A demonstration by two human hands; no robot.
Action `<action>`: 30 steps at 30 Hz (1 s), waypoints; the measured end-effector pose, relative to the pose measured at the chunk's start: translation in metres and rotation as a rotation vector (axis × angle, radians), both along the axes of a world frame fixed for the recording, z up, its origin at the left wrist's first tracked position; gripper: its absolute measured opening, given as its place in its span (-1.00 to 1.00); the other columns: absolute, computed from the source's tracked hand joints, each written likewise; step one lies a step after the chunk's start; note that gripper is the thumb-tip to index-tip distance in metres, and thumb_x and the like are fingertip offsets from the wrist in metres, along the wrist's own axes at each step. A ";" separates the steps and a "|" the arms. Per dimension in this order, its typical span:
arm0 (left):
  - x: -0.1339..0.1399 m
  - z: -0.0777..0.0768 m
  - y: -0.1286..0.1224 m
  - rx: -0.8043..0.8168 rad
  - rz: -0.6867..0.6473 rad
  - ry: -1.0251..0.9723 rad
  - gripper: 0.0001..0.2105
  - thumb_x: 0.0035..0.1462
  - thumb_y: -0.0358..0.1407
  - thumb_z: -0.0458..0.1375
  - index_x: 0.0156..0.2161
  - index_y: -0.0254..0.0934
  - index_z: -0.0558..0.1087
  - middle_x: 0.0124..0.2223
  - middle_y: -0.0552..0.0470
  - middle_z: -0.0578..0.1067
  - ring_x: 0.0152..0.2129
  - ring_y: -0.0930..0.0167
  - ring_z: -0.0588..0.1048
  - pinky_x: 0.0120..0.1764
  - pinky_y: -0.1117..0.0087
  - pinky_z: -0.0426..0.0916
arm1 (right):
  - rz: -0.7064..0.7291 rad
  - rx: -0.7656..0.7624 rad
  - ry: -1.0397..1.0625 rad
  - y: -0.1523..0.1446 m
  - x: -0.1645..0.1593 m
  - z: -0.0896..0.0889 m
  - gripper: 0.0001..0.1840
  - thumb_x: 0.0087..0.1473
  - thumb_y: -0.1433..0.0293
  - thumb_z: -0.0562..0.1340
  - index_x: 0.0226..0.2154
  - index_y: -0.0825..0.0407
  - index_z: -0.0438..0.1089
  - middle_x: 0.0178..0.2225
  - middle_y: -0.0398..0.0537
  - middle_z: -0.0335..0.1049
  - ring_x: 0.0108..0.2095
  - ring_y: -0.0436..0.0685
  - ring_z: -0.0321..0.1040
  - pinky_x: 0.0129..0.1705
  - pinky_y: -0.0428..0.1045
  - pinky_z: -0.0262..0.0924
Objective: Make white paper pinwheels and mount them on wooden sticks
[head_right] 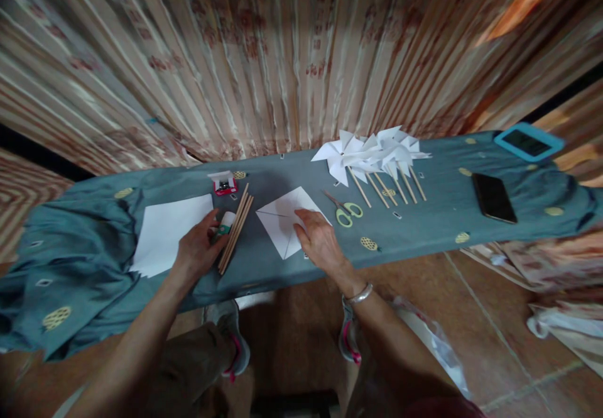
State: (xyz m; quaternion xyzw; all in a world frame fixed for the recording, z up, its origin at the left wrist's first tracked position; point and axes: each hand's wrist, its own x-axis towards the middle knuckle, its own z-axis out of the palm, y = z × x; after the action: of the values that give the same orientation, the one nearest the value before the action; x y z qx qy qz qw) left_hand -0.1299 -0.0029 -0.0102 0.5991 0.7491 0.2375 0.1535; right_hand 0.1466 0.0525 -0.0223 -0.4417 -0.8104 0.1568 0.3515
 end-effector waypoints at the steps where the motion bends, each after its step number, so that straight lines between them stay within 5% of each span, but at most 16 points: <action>1: 0.000 0.003 0.001 -0.001 0.025 -0.054 -0.40 0.05 -0.24 0.14 0.22 -0.33 0.25 -0.03 -0.17 0.53 -0.20 0.22 0.51 -0.07 0.18 0.36 | 0.001 -0.005 0.004 0.000 0.000 0.001 -0.66 0.21 0.34 0.09 -0.02 0.08 0.41 -0.05 0.13 0.49 0.00 0.26 0.39 0.08 0.20 0.28; 6: 0.012 0.019 -0.001 0.173 0.148 -0.599 -0.22 -0.10 -0.16 0.27 0.26 -0.21 0.17 -0.13 -0.02 0.52 -0.43 0.42 0.47 -0.31 0.36 0.39 | 0.042 -0.137 0.083 -0.013 -0.003 0.012 -0.68 0.20 0.36 0.12 -0.03 0.06 0.42 -0.06 0.12 0.48 -0.02 0.24 0.39 0.07 0.20 0.28; 10: 0.050 0.025 -0.008 0.180 0.202 -1.034 -0.23 -0.23 -0.22 0.37 0.17 -0.20 0.29 -0.22 0.05 0.53 -0.30 0.39 0.51 -0.19 0.34 0.40 | 0.120 -0.501 0.316 -0.033 -0.017 0.017 -0.69 0.16 0.26 0.20 -0.07 0.01 0.44 -0.08 0.05 0.50 -0.22 0.13 0.46 -0.13 0.09 0.38; 13: 0.079 0.025 -0.014 0.109 0.162 -1.228 -0.35 -0.23 -0.23 0.40 0.06 -0.22 0.40 -0.15 0.00 0.56 -0.19 0.33 0.52 -0.06 0.28 0.38 | 0.235 -0.782 0.602 -0.043 -0.025 0.016 -0.59 0.06 0.18 0.30 -0.06 0.00 0.44 -0.11 0.00 0.52 -0.14 0.11 0.46 -0.08 0.04 0.36; 18: 0.101 0.021 -0.016 0.033 0.146 -1.286 -0.39 -0.24 -0.26 0.42 0.01 -0.23 0.42 -0.20 0.06 0.57 -0.20 0.37 0.52 -0.03 0.28 0.37 | 0.257 -1.078 0.882 -0.042 -0.020 0.018 -0.55 -0.09 0.22 0.41 -0.10 -0.03 0.46 -0.14 -0.08 0.53 -0.26 0.03 0.47 -0.18 -0.03 0.37; 30: 0.106 0.019 -0.012 -0.064 0.075 -1.181 -0.55 -0.16 -0.19 0.38 -0.09 -0.24 0.52 -0.22 0.02 0.59 -0.31 0.38 0.52 -0.22 0.37 0.43 | 0.147 -1.131 0.923 -0.028 0.018 0.019 -0.65 -0.20 0.31 0.48 -0.27 -0.01 0.55 -0.31 -0.14 0.55 -0.39 -0.05 0.43 -0.30 -0.11 0.32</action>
State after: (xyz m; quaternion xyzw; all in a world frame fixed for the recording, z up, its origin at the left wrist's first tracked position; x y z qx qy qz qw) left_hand -0.0240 -0.0148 0.0083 0.3335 0.5642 0.5132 0.5541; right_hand 0.1648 0.0249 -0.0030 -0.3890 -0.4026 0.7445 0.3639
